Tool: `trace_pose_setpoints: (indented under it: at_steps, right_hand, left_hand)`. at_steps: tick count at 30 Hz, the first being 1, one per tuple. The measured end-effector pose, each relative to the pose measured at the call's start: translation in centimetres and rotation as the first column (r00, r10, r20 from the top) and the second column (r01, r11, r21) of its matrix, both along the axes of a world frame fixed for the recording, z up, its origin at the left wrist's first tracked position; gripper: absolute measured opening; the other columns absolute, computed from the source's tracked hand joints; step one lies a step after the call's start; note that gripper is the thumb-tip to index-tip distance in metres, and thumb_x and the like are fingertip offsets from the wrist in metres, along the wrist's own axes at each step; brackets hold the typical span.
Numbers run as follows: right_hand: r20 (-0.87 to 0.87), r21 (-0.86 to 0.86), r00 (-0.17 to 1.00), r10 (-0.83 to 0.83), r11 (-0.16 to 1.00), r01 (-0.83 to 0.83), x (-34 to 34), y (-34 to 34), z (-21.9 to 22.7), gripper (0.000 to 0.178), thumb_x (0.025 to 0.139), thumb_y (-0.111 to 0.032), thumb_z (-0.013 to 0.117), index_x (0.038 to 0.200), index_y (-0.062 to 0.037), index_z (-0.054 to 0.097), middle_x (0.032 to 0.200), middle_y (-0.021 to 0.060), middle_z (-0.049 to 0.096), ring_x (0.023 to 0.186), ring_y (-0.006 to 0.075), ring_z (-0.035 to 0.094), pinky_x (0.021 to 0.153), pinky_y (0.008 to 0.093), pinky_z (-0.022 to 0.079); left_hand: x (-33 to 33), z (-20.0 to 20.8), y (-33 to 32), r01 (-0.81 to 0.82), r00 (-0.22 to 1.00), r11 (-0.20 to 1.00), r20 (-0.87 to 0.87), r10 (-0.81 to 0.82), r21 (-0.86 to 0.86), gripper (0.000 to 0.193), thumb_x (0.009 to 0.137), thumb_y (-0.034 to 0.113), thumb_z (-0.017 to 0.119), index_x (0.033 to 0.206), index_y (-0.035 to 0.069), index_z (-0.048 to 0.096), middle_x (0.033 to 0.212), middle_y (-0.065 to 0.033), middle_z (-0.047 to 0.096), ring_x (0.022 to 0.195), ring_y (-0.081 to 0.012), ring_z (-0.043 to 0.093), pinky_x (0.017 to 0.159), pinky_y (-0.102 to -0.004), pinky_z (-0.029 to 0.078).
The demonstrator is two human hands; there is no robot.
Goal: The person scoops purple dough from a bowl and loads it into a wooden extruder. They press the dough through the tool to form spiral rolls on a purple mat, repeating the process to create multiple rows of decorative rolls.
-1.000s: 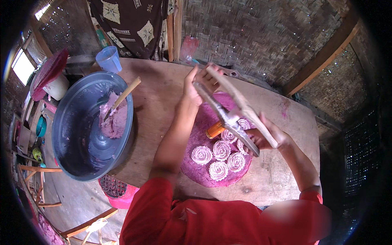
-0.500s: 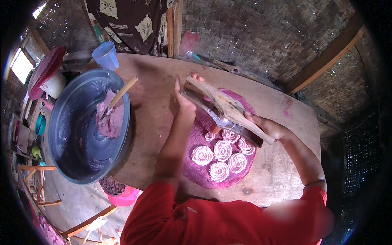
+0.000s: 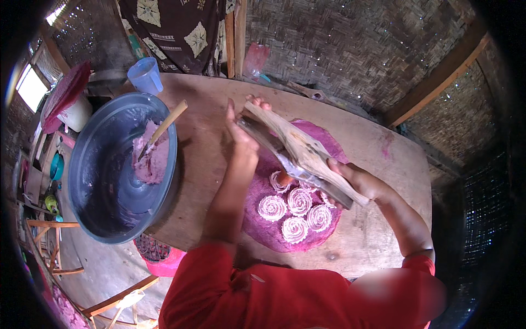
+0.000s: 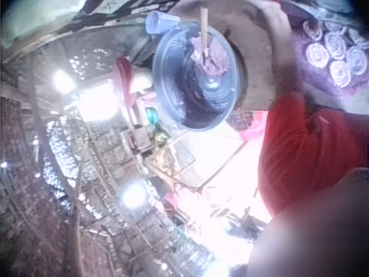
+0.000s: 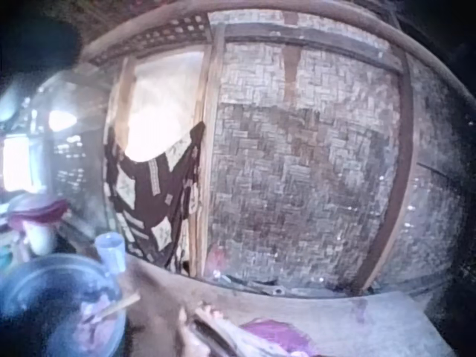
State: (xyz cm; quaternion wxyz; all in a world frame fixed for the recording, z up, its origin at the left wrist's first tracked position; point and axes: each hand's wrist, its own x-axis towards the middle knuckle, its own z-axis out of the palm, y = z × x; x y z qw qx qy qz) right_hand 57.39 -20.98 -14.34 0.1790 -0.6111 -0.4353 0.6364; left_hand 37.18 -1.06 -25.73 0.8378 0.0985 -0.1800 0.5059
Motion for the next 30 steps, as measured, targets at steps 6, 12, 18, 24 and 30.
trace_pose_setpoints:
  at_steps: [6,12,18,24,30]
  right_hand:
    - [0.149,0.163,0.989,-0.013,0.987,-0.012,0.9,0.8,0.7,0.072,0.093,-0.068,0.042,0.087,-0.0007,0.066,0.061,0.0067,0.06,0.047,0.0141,0.058,0.042,0.0281,0.048]
    - [0.047,0.134,0.999,0.023,0.991,-0.029,-0.7,0.9,-2.9,0.076,0.092,-0.07,0.04,0.085,0.0018,0.064,0.06,0.008,0.059,0.048,0.0164,0.061,0.044,0.0272,0.051]
    - [-0.608,-0.156,0.78,-0.148,0.986,0.066,0.8,1.5,-7.5,0.076,0.092,-0.068,0.042,0.129,-0.0015,0.051,0.094,0.02,0.065,0.076,0.0268,0.07,0.058,0.0372,0.06]
    - [-0.807,-0.186,0.554,-0.206,0.978,0.092,-2.0,2.1,-15.9,0.064,0.095,-0.06,0.045,0.125,-0.0035,0.053,0.092,0.0183,0.066,0.067,0.0217,0.064,0.056,0.0366,0.055]
    - [-0.387,0.029,0.91,-0.149,0.984,0.174,-3.4,2.3,-15.3,0.044,0.101,-0.045,0.043,0.115,-0.0052,0.056,0.086,0.0152,0.065,0.054,0.0143,0.054,0.048,0.0308,0.047]
  left_hand:
    - [2.0,-0.9,1.1,0.014,0.999,0.995,0.033,-0.011,-0.103,0.048,0.094,0.058,0.038,0.093,0.013,0.054,0.084,-0.0047,0.057,0.086,-0.0263,0.054,0.081,-0.0455,0.044]
    - [-0.9,-2.0,1.3,-0.044,0.999,0.997,-0.02,0.046,0.064,0.032,0.097,0.045,0.045,0.094,0.015,0.056,0.086,-0.0008,0.059,0.081,-0.019,0.056,0.078,-0.0415,0.042]
    - [-1.2,-4.0,0.8,-0.098,0.984,0.995,0.144,0.102,-0.037,0.023,0.098,0.03,0.054,0.092,0.008,0.055,0.083,-0.0053,0.057,0.073,-0.0181,0.051,0.074,-0.0295,0.045]
    - [-1.3,-5.1,1.3,-0.057,0.984,0.988,0.159,0.08,-0.146,0.035,0.097,0.046,0.051,0.092,0.011,0.053,0.077,-0.0037,0.055,0.076,-0.0201,0.049,0.071,-0.0296,0.043]
    - [-0.4,-4.3,0.9,-0.091,0.976,0.978,0.179,0.126,-0.19,0.034,0.097,0.044,0.051,0.091,0.011,0.052,0.076,-0.0029,0.054,0.074,-0.0179,0.048,0.072,-0.0293,0.043]
